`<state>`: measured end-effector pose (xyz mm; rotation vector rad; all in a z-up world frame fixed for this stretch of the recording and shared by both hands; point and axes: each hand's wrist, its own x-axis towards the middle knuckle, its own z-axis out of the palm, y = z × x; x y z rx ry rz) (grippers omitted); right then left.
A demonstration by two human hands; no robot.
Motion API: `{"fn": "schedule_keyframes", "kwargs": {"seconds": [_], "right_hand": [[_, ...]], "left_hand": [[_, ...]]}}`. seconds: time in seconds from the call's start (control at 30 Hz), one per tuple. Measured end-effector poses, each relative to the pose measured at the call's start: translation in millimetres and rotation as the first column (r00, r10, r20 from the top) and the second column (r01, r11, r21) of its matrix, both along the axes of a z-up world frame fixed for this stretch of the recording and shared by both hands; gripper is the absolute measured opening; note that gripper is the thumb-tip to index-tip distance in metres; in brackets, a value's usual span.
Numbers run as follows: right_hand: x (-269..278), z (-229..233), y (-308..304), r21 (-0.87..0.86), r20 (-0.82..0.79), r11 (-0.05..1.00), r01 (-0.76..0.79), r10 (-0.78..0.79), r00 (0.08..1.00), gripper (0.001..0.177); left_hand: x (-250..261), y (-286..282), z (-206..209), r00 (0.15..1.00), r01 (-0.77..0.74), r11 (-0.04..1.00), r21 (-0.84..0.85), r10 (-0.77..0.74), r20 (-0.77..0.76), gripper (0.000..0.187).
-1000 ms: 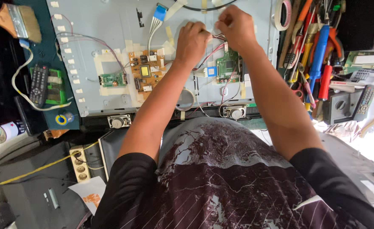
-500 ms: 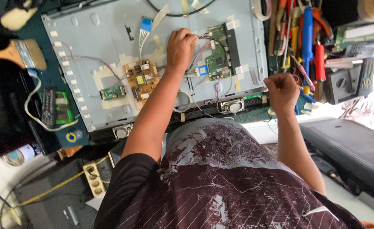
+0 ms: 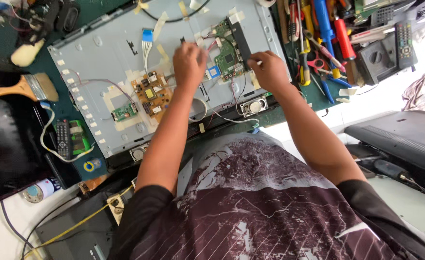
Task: The person works on the internal components of an open electronic device, likely a television, using both hands to organize wires and apply masking tape to secure connections. They repeatedly tear off pieces of tape and press them onto the circuit boards and wiring harnesses.
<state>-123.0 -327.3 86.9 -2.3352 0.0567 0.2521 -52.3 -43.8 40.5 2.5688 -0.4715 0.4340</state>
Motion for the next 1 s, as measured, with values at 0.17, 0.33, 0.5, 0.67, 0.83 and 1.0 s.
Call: {"fn": "schedule_keyframes", "kwargs": {"seconds": [0.17, 0.33, 0.5, 0.67, 0.83, 1.0], "right_hand": [[28.3, -88.4, 2.1, -0.092, 0.188, 0.995, -0.024, 0.041, 0.981, 0.028], [42.8, -91.3, -10.0, -0.120, 0.252, 0.992, -0.043, 0.073, 0.965, 0.019], [80.6, -20.0, -6.4, -0.418, 0.089, 0.878, -0.234, 0.296, 0.951, 0.061], [123.7, -14.2, -3.2, -0.627, 0.036, 0.689, -0.363, 0.491, 0.870, 0.075], [129.2, -0.5, 1.4, -0.679, -0.119, 0.570, -0.462, 0.535, 0.836, 0.078], [124.3, -35.1, -11.1, -0.691, 0.024, 0.606, -0.394, 0.563, 0.826, 0.068]], "left_hand": [[-24.7, 1.3, -10.4, 0.987, -0.055, 0.988, 0.144, 0.076, -0.144, 0.014], [-40.0, 7.9, 10.4, 0.980, -0.074, 0.993, 0.091, 0.089, -0.179, 0.019], [-82.6, 12.6, 14.7, 0.979, -0.054, 0.998, 0.038, 0.060, -0.192, 0.028], [-141.7, 18.3, 29.3, 0.989, -0.086, 0.995, 0.043, 0.091, -0.113, 0.020], [-200.5, 21.4, 36.7, 0.969, -0.176, 0.984, -0.004, 0.172, -0.179, 0.022], [-221.4, 15.1, 26.0, 0.939, -0.233, 0.970, 0.072, 0.244, -0.244, 0.020]]}}
